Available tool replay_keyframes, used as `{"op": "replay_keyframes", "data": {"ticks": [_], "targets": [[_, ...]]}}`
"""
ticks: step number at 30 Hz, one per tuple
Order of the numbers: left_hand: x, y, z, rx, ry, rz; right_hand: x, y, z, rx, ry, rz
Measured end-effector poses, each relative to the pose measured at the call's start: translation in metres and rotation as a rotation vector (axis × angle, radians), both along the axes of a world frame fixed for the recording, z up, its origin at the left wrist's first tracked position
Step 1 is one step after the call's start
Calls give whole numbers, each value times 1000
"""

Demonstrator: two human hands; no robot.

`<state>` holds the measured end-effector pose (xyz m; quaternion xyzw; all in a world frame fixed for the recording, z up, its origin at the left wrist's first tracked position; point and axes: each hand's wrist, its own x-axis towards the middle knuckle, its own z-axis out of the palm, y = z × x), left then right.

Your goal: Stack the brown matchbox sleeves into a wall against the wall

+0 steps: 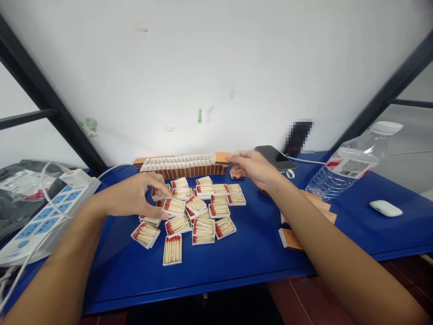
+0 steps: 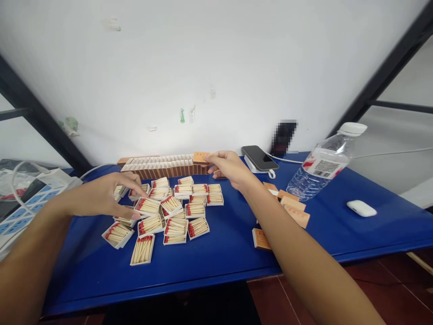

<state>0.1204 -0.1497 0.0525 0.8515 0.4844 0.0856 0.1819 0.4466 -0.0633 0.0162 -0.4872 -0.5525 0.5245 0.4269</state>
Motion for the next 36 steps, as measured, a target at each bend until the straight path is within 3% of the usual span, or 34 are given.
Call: {"op": "replay_keyframes", "data": {"ticks": [8,12,16,23,29,33,36], "targets": [[0,1,-5,-57,28,5,7,15,-10,86,-220,-220],[3,2,-5,-30,-20,30,15,21,-17,100,-339,-222],[10,4,-9,65,-75,158,23,24,-16,87,-524,-221],[19,5,-16,185,-122,223,35,28,-14,91,-606,-140],[24,4,-17,290,-164,246,43,38,-26,296,-1000,-191],[24,7,-20,463,-162,305,35,42,-37,586,-1025,-136],[21,9,-21,652,-121,402,26,43,-43,694,-1000,-25]]}}
